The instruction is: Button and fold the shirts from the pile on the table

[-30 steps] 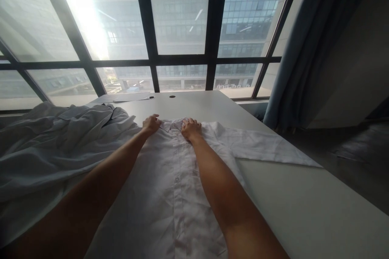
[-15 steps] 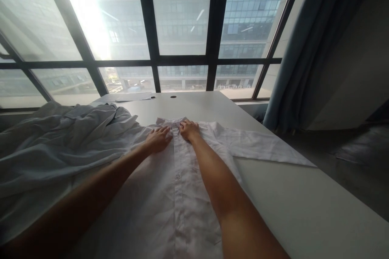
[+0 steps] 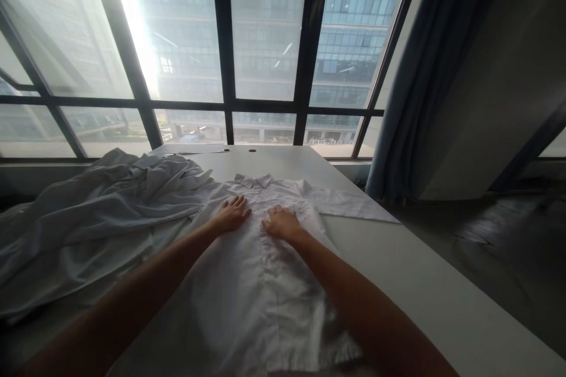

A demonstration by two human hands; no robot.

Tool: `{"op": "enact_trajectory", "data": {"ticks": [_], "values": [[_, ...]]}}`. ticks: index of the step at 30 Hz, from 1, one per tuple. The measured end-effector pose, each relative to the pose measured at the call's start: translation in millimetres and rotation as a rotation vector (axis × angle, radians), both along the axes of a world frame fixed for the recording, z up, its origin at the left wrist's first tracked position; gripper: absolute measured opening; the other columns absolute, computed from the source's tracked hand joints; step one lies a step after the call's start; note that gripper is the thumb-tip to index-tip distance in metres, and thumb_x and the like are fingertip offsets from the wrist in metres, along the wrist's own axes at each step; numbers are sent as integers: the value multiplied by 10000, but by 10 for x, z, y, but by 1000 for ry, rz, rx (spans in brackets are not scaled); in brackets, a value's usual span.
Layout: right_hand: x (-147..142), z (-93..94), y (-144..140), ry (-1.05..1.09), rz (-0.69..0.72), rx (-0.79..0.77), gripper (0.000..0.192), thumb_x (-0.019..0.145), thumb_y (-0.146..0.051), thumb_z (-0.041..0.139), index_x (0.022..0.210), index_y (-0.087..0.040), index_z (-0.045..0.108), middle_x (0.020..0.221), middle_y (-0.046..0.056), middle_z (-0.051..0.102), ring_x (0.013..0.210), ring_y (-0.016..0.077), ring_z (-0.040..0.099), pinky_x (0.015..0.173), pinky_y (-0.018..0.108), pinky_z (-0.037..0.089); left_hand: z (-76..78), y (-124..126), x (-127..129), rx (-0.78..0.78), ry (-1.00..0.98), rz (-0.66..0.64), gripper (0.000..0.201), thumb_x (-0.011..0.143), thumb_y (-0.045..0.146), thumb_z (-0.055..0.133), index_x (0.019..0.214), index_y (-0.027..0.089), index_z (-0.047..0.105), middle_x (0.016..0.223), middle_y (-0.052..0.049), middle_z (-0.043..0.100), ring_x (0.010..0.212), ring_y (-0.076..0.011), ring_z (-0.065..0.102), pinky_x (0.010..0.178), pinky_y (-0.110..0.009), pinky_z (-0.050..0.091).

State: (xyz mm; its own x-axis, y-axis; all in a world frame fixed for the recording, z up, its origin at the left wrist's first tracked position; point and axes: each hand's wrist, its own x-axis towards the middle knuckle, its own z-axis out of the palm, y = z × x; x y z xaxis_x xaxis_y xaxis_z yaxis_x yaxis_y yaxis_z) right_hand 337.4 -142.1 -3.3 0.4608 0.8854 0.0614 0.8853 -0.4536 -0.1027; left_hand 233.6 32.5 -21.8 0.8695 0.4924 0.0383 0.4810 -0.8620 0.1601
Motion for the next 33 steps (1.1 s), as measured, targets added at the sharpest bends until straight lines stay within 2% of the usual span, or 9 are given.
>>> {"op": "enact_trajectory", "data": {"ticks": [3,6,8,11,13,15,21,27,33], "values": [[-82,-100,-183,-2,42,99,486,1006,-375,363,1431,-177,488,1529,108,434,1407,245,367,1136,390,255,17,-112,-127,71,-57,3,543,1018,404,293,1501,163,349,1609,-157,259,1501,-266,199,1191,-517,173],[-201,-42,-339,-63,42,274,401,990,-309,398,1317,-161,577,1413,111,555,1309,216,473,1095,348,303,177,-361,-260,143,-141,26,510,1014,362,314,1471,156,408,1587,-147,323,1486,-272,242,1198,-501,174],[-336,47,-483,-76,69,320,304,952,-316,469,1128,-171,670,1224,104,668,1161,217,574,991,311,384,300,-605,-406,128,-162,-27,509,988,417,387,1433,180,466,1560,-138,379,1451,-288,318,1169,-485,263],[-584,145,-723,0,124,204,272,912,-393,526,850,-203,710,913,75,730,883,211,657,765,277,441,401,-983,-693,86,-170,-133,465,898,435,552,1303,212,596,1413,-121,550,1300,-295,504,1055,-413,428],[-721,167,-842,43,125,98,278,876,-432,563,792,-213,711,826,66,729,767,209,660,672,277,425,391,-1177,-868,54,-139,-151,321,861,353,586,1134,218,689,1230,-106,655,1126,-276,616,942,-368,498],[-799,167,-901,56,87,45,265,840,-448,598,820,-213,719,839,74,736,753,218,663,639,277,411,330,-1305,-990,23,-106,-158,219,855,271,556,982,212,724,1085,-94,696,987,-251,663,858,-339,520],[-730,121,-919,122,6,82,225,844,-336,565,857,-182,728,881,79,748,794,194,663,635,247,391,135,-1463,-1134,33,-233,-141,292,923,215,439,1034,221,709,1057,-77,700,958,-206,666,846,-297,500],[-587,75,-981,314,70,214,206,829,-228,545,770,-153,727,804,55,745,707,149,640,621,207,408,258,-1562,-1151,73,-180,-161,293,928,291,462,963,231,746,1042,-69,705,918,-217,675,782,-305,515],[-450,-9,-949,443,135,258,173,765,-189,585,789,-141,750,725,33,726,667,147,626,620,209,430,340,-1619,-959,27,-134,-186,290,891,325,544,1080,237,745,1107,-68,705,955,-225,672,801,-303,530]]}}
